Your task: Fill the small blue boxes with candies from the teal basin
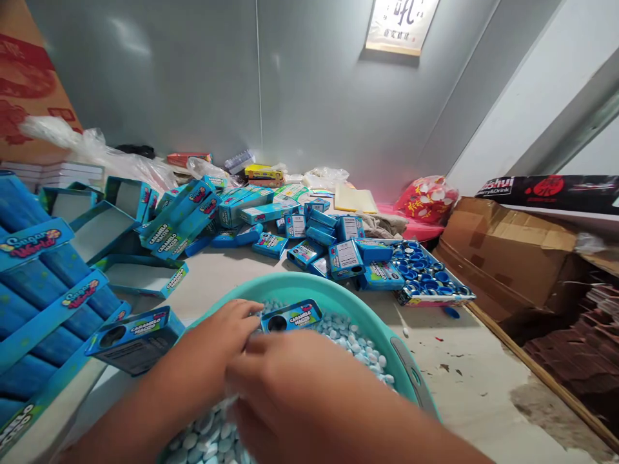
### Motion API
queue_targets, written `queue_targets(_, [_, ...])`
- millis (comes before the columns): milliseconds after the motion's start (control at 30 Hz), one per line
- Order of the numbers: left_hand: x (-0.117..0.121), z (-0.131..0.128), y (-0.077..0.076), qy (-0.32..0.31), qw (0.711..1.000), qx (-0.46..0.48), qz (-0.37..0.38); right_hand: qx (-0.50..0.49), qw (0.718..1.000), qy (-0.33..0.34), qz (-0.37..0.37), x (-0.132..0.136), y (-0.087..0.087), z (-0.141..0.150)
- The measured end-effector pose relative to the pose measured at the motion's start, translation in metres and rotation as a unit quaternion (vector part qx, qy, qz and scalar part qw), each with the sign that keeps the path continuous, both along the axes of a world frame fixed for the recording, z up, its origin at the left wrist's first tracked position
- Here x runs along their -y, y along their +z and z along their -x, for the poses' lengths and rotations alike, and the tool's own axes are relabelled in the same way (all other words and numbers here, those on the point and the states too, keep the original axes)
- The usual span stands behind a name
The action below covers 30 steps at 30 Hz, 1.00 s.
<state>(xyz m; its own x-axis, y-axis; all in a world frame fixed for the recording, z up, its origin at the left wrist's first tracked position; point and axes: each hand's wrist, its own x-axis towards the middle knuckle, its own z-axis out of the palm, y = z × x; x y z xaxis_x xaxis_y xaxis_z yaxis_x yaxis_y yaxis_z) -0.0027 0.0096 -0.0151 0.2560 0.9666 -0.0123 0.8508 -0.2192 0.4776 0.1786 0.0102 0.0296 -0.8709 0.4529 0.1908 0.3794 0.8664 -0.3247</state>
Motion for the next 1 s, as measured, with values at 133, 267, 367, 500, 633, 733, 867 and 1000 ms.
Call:
queue_targets(133, [-0.001, 0.0, 0.004, -0.039, 0.998, -0.047, 0.013, -0.009, 0.975, 0.006, -0.223, 0.026, -0.053, -0.003])
queue_targets(267, [0.0, -0.001, 0.01, -0.045, 0.997, -0.063, 0.022, -0.005, 0.976, -0.01, -0.216, 0.038, -0.074, -0.02])
queue_targets(367, [0.004, -0.002, 0.012, -0.056, 0.994, -0.088, 0.029, 0.038, 0.98, -0.003, -0.197, 0.039, -0.074, -0.027])
queue_targets(500, [0.003, 0.0, 0.009, -0.038, 0.996, -0.077, 0.021, 0.094, 0.981, 0.007, -0.168, 0.041, -0.078, -0.02])
queue_targets(633, [0.0, 0.003, 0.003, -0.044, 0.998, -0.05, 0.004, 0.086, 0.993, -0.013, -0.081, 0.038, -0.057, -0.012])
queue_targets(733, [-0.001, 0.003, 0.001, -0.051, 0.998, -0.042, 0.002, -0.005, 0.997, -0.057, 0.055, 0.022, -0.018, -0.014])
queue_targets(867, [-0.001, 0.004, 0.002, -0.049, 0.998, -0.039, 0.002, -0.057, 0.99, -0.11, 0.061, -0.013, 0.025, -0.013])
queue_targets(1000, [-0.002, 0.004, 0.002, -0.054, 0.998, -0.029, -0.005, 0.045, 0.991, -0.129, 0.012, -0.036, 0.031, -0.003])
